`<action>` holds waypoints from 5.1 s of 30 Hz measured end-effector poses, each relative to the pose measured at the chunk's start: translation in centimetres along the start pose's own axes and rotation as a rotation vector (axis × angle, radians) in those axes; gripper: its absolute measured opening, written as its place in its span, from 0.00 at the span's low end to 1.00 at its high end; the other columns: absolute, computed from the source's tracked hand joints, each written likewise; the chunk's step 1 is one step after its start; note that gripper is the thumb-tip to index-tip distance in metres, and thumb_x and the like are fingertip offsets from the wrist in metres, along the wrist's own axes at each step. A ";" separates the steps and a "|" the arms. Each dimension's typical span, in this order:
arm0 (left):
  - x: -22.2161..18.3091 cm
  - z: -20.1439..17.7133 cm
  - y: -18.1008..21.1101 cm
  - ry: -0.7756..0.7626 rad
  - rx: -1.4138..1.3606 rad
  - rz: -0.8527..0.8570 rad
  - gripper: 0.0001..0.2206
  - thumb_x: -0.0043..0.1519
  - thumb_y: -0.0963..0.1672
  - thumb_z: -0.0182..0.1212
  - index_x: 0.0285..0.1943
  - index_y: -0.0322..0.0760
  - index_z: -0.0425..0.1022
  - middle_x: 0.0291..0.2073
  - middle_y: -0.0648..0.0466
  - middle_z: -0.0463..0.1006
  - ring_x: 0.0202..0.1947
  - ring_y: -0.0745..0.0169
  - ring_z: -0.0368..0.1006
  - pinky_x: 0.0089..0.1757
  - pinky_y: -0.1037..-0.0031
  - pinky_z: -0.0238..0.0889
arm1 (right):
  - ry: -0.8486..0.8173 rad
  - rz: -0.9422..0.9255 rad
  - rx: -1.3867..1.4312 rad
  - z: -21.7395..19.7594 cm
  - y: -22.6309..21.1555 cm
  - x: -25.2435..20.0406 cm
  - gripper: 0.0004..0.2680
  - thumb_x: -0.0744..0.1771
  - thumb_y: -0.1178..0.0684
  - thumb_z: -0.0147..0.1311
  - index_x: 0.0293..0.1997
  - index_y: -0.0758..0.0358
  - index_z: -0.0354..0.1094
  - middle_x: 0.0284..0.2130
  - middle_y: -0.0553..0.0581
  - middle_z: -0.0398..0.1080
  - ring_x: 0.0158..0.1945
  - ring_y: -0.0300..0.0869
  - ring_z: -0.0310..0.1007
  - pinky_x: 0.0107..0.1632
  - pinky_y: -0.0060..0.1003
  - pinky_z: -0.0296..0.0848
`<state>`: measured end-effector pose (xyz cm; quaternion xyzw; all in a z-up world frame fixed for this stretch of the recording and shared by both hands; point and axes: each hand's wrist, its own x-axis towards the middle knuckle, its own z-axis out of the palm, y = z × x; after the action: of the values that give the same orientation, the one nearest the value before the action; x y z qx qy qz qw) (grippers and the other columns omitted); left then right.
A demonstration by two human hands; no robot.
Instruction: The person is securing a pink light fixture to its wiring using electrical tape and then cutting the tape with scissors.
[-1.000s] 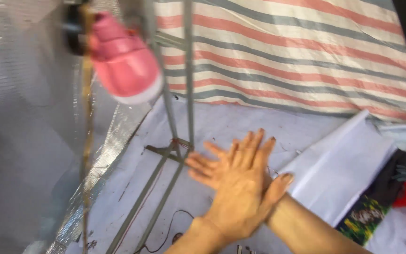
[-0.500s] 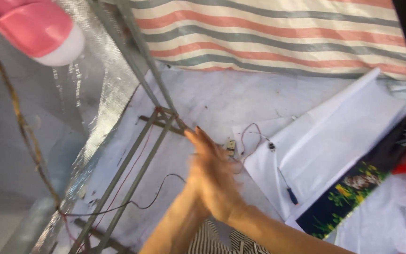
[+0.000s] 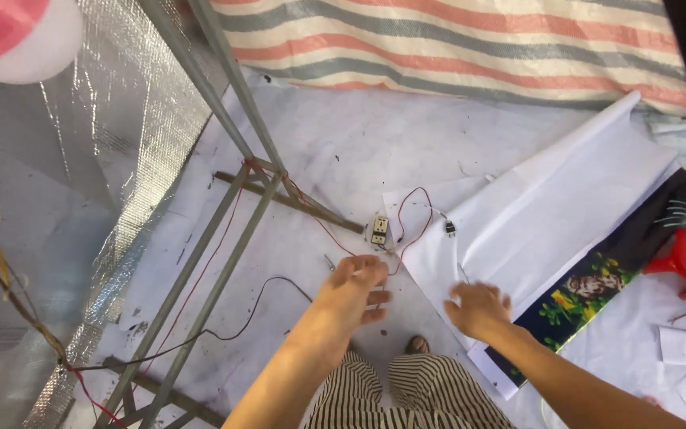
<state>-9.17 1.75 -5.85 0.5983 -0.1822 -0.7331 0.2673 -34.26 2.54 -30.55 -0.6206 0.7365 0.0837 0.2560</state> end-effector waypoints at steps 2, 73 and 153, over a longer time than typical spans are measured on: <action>1.7 -0.6 -0.8 0.084 0.257 0.009 0.19 0.63 0.46 0.54 0.65 0.40 0.72 0.51 0.52 0.77 0.52 0.62 0.74 0.52 0.72 0.67 | -0.243 0.226 -0.003 1.7 3.0 1.1 0.14 0.64 0.35 0.48 0.52 0.35 0.74 0.60 0.39 0.68 0.66 0.54 0.61 0.62 0.54 0.66; 2.1 1.8 -26.9 -0.001 1.184 0.131 0.21 0.64 0.44 0.60 0.67 0.33 0.67 0.53 0.38 0.75 0.31 0.58 0.78 0.39 0.73 0.78 | -0.380 0.261 0.714 24.8 32.7 1.5 0.14 0.65 0.51 0.58 0.52 0.71 0.77 0.35 0.68 0.76 0.33 0.53 0.71 0.30 0.46 0.70; 43.3 0.3 -35.4 0.514 1.235 0.828 0.13 0.56 0.42 0.55 0.50 0.47 0.68 0.34 0.45 0.79 0.36 0.35 0.78 0.38 0.50 0.68 | -0.727 0.473 1.932 27.3 5.5 15.4 0.24 0.65 0.31 0.50 0.54 0.63 0.68 0.49 0.59 0.71 0.52 0.48 0.69 0.54 0.47 0.68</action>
<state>-21.73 3.28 -60.36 0.6730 -0.6970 -0.1784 0.1714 -33.62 2.35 -62.35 0.0680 0.4714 -0.3091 0.8232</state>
